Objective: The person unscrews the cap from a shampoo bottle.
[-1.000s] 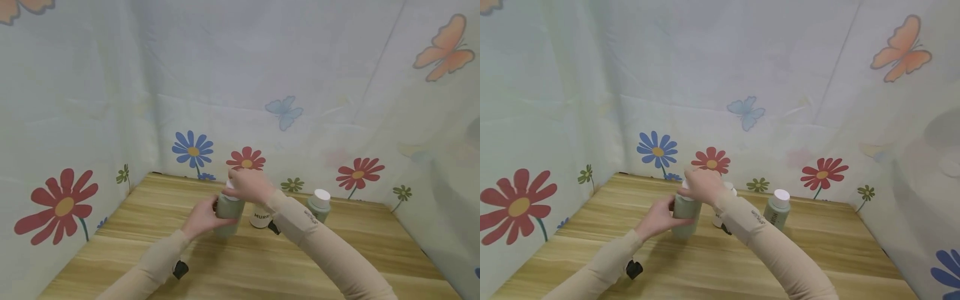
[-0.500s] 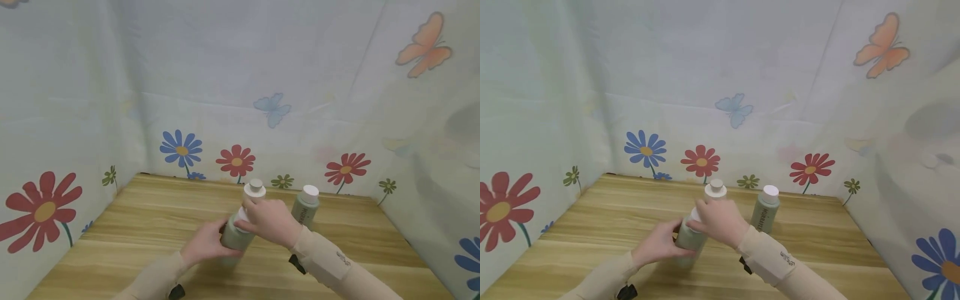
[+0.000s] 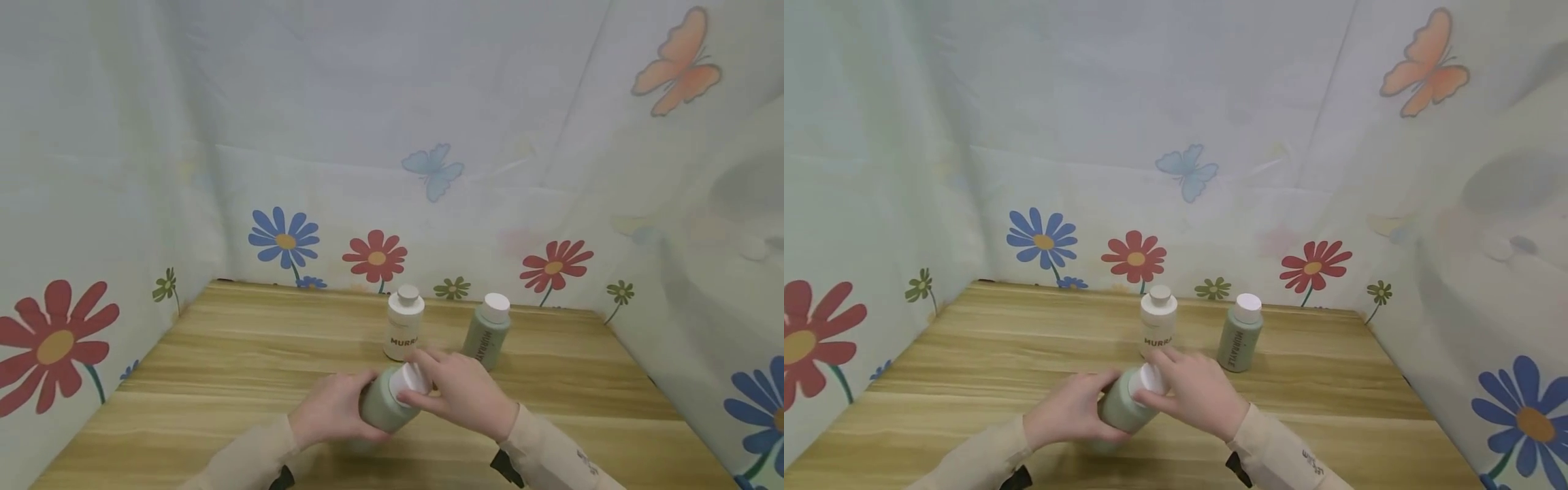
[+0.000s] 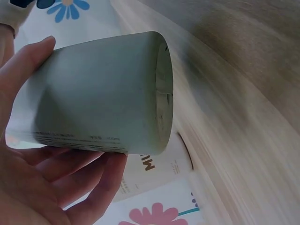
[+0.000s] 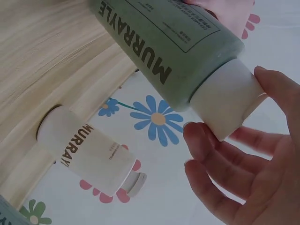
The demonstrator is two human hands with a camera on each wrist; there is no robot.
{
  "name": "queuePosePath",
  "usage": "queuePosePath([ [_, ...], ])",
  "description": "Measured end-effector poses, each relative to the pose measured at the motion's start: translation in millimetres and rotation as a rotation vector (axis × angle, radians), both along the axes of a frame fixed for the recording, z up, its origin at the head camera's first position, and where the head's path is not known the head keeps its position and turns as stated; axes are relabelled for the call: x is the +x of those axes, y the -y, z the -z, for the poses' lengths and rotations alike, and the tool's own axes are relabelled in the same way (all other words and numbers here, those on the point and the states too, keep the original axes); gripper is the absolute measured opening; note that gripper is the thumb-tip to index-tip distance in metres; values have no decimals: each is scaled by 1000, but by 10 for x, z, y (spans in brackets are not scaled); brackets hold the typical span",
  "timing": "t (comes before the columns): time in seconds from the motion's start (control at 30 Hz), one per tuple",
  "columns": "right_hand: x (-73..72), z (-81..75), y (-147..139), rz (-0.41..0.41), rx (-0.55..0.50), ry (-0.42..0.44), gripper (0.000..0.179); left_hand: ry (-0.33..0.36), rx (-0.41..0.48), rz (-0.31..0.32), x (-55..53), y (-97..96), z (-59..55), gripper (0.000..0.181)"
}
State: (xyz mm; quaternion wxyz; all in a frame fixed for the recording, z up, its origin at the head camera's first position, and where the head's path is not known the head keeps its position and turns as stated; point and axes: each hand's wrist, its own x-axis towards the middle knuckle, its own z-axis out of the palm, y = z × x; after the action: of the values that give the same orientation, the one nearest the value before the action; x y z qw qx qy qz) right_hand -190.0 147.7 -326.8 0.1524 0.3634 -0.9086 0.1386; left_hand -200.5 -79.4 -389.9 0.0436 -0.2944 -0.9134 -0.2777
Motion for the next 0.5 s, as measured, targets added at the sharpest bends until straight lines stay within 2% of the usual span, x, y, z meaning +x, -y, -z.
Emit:
queuePosePath([
  [0.4,-45,-44,-96,-216,16,66,43,60,16,13,-25,-19,10,67],
  [0.5,-44,-56,-104,-241,18,70,45,74,24,15,-26,-23,0,68],
])
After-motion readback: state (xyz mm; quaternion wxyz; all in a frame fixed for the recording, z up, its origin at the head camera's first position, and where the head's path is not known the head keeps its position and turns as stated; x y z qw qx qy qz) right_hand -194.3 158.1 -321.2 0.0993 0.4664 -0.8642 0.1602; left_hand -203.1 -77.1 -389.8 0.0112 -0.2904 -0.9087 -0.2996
